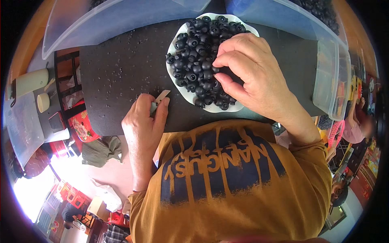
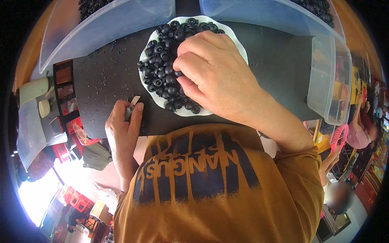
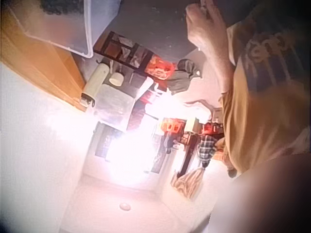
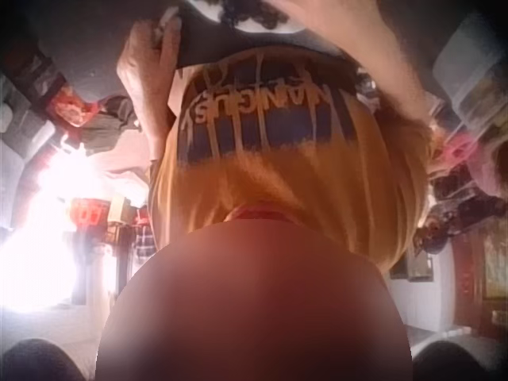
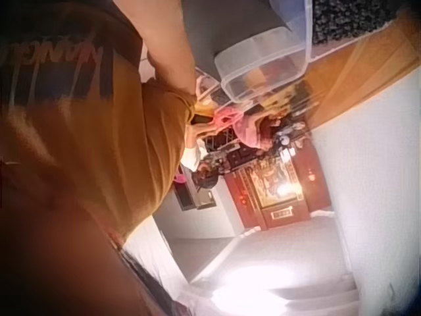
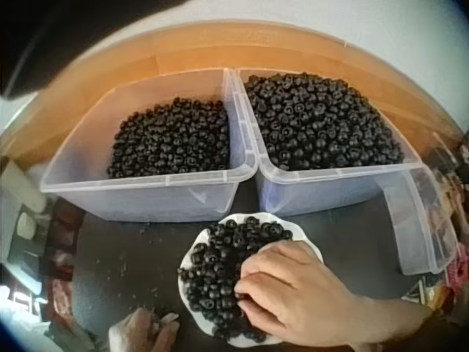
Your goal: Removing stems and defects from blueberries using a small knife.
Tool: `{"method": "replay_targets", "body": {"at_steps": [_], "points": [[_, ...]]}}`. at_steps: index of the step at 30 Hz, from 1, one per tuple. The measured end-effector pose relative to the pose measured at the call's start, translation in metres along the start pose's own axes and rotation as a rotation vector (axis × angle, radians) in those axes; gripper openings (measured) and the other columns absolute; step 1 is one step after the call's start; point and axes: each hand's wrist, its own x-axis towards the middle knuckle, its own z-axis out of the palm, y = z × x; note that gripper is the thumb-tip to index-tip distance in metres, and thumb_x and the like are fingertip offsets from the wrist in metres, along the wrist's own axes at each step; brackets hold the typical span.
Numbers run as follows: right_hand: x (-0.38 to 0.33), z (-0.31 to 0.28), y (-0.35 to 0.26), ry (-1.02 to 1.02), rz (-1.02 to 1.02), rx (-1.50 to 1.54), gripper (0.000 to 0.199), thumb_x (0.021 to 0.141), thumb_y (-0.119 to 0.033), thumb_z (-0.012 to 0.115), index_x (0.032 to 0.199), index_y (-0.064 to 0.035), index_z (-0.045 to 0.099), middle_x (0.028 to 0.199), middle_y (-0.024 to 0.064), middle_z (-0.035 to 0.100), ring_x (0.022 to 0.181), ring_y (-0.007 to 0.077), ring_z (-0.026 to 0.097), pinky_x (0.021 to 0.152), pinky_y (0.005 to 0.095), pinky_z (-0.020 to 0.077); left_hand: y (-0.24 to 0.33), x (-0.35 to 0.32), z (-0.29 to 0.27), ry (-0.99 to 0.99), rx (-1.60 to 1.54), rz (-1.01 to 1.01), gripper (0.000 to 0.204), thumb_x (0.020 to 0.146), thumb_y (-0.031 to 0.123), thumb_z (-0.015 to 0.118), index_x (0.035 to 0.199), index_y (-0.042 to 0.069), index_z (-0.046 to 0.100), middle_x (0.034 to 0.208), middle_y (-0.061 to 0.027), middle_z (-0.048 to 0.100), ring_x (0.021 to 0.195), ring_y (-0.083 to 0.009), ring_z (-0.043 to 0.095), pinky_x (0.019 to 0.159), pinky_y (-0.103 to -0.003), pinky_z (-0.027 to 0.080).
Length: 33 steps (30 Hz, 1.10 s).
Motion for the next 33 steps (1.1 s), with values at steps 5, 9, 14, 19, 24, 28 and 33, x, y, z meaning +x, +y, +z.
{"method": "replay_targets", "body": {"at_steps": [5,9,14,19,24,28,33], "points": [[0.0,0.006,-0.001,0.109,-0.086,-0.062,0.02,0.063,-0.007,0.069,0.077,-0.0067,0.056,0.086,0.0034,0.057,0.084,0.0212,0.054,0.077,0.0357,0.0406,-0.002,-0.001,-0.001,0.007,-0.01,-0.003,0.024,0.078,0.022,0.066,0.077,0.003,0.052,0.064,-0.0125,0.055,0.055,-0.0289,0.056,0.05,-0.035,0.043],[-0.001,0.011,0.001,0.133,-0.126,-0.091,0.02,0.062,-0.006,0.069,0.077,-0.0068,0.056,0.085,0.0037,0.057,0.084,0.0211,0.055,0.078,0.0358,0.0408,-0.001,0.0,0.0,0.0,-0.014,0.005,0.024,0.078,0.022,0.066,0.077,0.003,0.052,0.065,-0.0126,0.055,0.055,-0.0292,0.056,0.05,-0.035,0.043],[0.003,0.004,0.002,0.198,-0.125,0.102,0.022,0.063,0.0,0.067,0.08,-0.0058,0.056,0.083,0.0049,0.058,0.08,0.0208,0.056,0.075,0.0337,0.0428,0.0,0.0,-0.004,0.004,-0.084,-0.004,0.024,0.078,0.022,0.067,0.078,0.003,0.052,0.063,-0.0116,0.054,0.052,-0.0255,0.054,0.048,-0.032,0.042],[0.008,-0.016,-0.017,0.083,0.141,0.807,0.023,0.075,0.003,0.058,0.097,0.0005,0.052,0.094,0.0117,0.053,0.082,0.0144,0.054,0.075,0.0268,0.0449,0.017,0.004,-0.024,-0.041,-0.431,-0.047,0.026,0.078,0.021,0.069,0.076,0.003,0.05,0.059,-0.0038,0.051,0.051,-0.0094,0.046,0.046,-0.024,0.037],[0.016,-0.021,-0.04,0.058,0.363,1.491,0.019,0.079,-0.008,0.06,0.094,-0.0031,0.05,0.09,0.0111,0.053,0.08,0.0154,0.056,0.073,0.0273,0.0467,0.042,0.015,-0.035,-0.121,-0.99,0.152,0.032,0.078,0.028,0.07,0.078,0.004,0.049,0.063,0.0056,0.046,0.056,-0.0024,0.037,0.049,-0.018,0.032],[0.014,-0.014,-0.046,0.067,0.415,1.556,0.02,0.079,-0.015,0.062,0.091,-0.0047,0.05,0.09,0.0112,0.053,0.077,0.0159,0.057,0.071,0.0276,0.0474,0.052,0.02,-0.033,-0.187,-1.079,0.223,0.033,0.076,0.027,0.072,0.081,0.004,0.05,0.066,0.0042,0.048,0.059,-0.0027,0.039,0.05,-0.018,0.033],[0.013,-0.009,-0.049,0.008,0.388,1.74,0.019,0.084,0.001,0.057,0.102,-0.0015,0.055,0.098,0.0035,0.058,0.088,0.0065,0.055,0.076,0.0187,0.0439,0.053,0.022,-0.028,-0.164,-1.009,0.28,0.038,0.073,0.032,0.075,0.082,0.004,0.051,0.067,0.001,0.053,0.06,-0.0037,0.044,0.052,-0.019,0.037]]}}
